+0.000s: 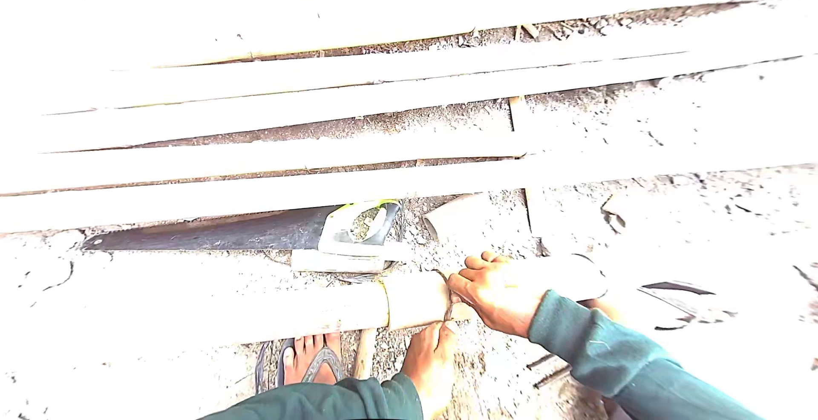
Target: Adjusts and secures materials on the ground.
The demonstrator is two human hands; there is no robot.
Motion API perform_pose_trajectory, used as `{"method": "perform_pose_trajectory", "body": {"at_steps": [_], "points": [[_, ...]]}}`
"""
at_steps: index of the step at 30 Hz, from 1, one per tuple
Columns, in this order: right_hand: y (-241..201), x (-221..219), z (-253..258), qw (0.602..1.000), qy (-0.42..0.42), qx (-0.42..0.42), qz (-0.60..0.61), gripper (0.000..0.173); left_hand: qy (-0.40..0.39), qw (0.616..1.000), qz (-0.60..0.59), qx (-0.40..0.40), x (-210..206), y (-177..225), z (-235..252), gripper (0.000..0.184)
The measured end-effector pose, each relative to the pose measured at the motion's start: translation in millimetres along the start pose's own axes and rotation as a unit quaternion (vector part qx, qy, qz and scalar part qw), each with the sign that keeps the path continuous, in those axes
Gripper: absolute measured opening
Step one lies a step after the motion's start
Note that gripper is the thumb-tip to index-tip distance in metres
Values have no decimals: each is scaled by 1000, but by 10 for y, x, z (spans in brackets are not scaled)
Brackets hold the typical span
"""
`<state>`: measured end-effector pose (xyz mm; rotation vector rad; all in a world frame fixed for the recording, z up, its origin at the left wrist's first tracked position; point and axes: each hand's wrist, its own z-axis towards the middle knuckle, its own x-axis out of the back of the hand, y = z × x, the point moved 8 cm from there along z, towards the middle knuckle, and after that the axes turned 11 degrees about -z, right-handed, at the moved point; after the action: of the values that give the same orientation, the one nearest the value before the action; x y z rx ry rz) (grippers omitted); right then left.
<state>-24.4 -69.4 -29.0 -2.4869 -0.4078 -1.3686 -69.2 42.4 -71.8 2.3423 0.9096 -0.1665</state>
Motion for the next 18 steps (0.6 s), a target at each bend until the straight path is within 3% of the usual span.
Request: {"method": "perform_pose_trajectory", "body": {"at_steps": [5, 7, 10, 13, 15, 18], "points": [[20, -42, 167, 990, -129, 63, 8, 19, 13, 995, 23, -98, 43, -144, 132, 48], [94, -100, 81, 994, -105, 26, 19, 19, 14, 996, 12, -87, 96, -134, 128, 46], [101, -249, -250, 989, 97, -107, 26, 20, -20, 1000, 2, 18, 226, -41, 101, 40], [-99, -437, -505, 933, 223, -278, 44, 30, -67, 984, 28, 165, 391, 207, 66, 38], [-323, -515, -591, 883, 248, -389, 87, 33, -79, 968, 53, 233, 433, 432, 78, 36], [-657, -592, -572, 788, 200, -527, 250, 35, -94, 943, 178, 263, 382, 651, 266, 39]]}}
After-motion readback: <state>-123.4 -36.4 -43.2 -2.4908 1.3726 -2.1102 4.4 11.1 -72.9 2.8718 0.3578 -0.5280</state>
